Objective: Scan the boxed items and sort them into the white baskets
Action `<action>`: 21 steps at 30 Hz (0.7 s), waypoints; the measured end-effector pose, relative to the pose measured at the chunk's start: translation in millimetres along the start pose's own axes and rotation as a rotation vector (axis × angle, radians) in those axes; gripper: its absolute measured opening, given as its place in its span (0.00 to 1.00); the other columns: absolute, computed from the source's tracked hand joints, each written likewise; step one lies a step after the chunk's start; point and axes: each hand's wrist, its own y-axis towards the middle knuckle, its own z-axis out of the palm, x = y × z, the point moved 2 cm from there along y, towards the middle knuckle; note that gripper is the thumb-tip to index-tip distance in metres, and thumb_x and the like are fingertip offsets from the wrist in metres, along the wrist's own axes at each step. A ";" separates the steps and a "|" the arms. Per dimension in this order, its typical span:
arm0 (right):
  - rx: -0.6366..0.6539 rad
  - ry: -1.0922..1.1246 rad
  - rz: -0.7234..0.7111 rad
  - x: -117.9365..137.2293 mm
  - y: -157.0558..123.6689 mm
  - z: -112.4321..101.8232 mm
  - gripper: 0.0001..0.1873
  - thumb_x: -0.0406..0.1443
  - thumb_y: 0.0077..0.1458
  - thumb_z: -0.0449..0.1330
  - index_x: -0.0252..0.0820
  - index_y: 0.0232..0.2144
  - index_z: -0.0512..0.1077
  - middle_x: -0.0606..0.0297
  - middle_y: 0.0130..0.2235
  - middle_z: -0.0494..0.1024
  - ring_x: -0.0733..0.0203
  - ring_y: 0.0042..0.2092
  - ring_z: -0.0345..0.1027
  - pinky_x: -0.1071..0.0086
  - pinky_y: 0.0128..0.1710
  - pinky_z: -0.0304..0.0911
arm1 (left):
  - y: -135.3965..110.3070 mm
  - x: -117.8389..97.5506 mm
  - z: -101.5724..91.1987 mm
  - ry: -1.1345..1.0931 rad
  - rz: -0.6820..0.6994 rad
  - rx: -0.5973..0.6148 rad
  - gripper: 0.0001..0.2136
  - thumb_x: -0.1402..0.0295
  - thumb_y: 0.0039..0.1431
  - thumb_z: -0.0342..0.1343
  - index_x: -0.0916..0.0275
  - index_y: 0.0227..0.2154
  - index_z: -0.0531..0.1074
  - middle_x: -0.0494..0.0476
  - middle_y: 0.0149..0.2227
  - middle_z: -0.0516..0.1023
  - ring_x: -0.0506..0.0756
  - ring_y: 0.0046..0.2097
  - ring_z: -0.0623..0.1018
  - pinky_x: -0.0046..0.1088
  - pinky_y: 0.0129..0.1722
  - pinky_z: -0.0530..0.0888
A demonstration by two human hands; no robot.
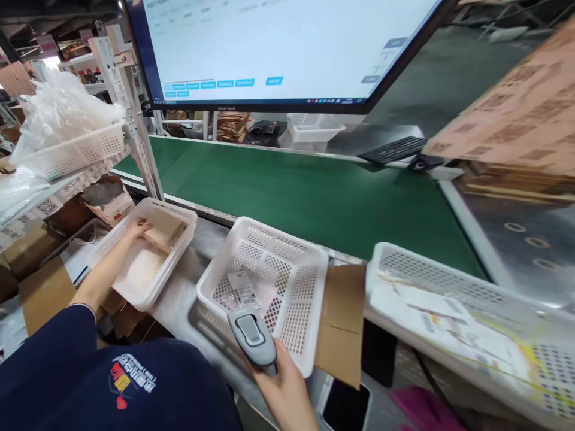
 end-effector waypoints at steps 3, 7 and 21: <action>0.064 -0.021 -0.174 49.8 22.1 -17.5 0.20 0.49 0.66 0.67 0.44 0.53 0.83 0.48 0.55 0.86 0.37 0.54 0.84 0.48 0.55 0.83 | -3.0 -25.2 -11.4 -0.059 0.037 -0.072 0.20 0.54 0.57 0.78 0.61 0.41 0.79 0.60 0.41 0.85 0.65 0.49 0.86 0.52 0.61 0.85; 0.073 -0.102 -0.349 117.7 50.5 -37.7 0.17 0.39 0.61 0.62 0.44 0.50 0.82 0.51 0.53 0.84 0.43 0.50 0.83 0.56 0.48 0.80 | -27.6 -78.9 -27.9 -0.193 0.348 -0.184 0.28 0.52 0.53 0.78 0.62 0.52 0.83 0.67 0.58 0.87 0.69 0.64 0.85 0.52 0.73 0.79; -0.282 -0.052 -0.135 89.1 -2.1 -183.9 0.20 0.49 0.60 0.70 0.42 0.46 0.82 0.52 0.49 0.87 0.44 0.50 0.83 0.54 0.54 0.79 | -135.7 -130.1 143.4 -0.294 0.390 0.278 0.27 0.42 0.47 0.78 0.53 0.45 0.91 0.65 0.54 0.91 0.75 0.58 0.89 0.60 0.66 0.85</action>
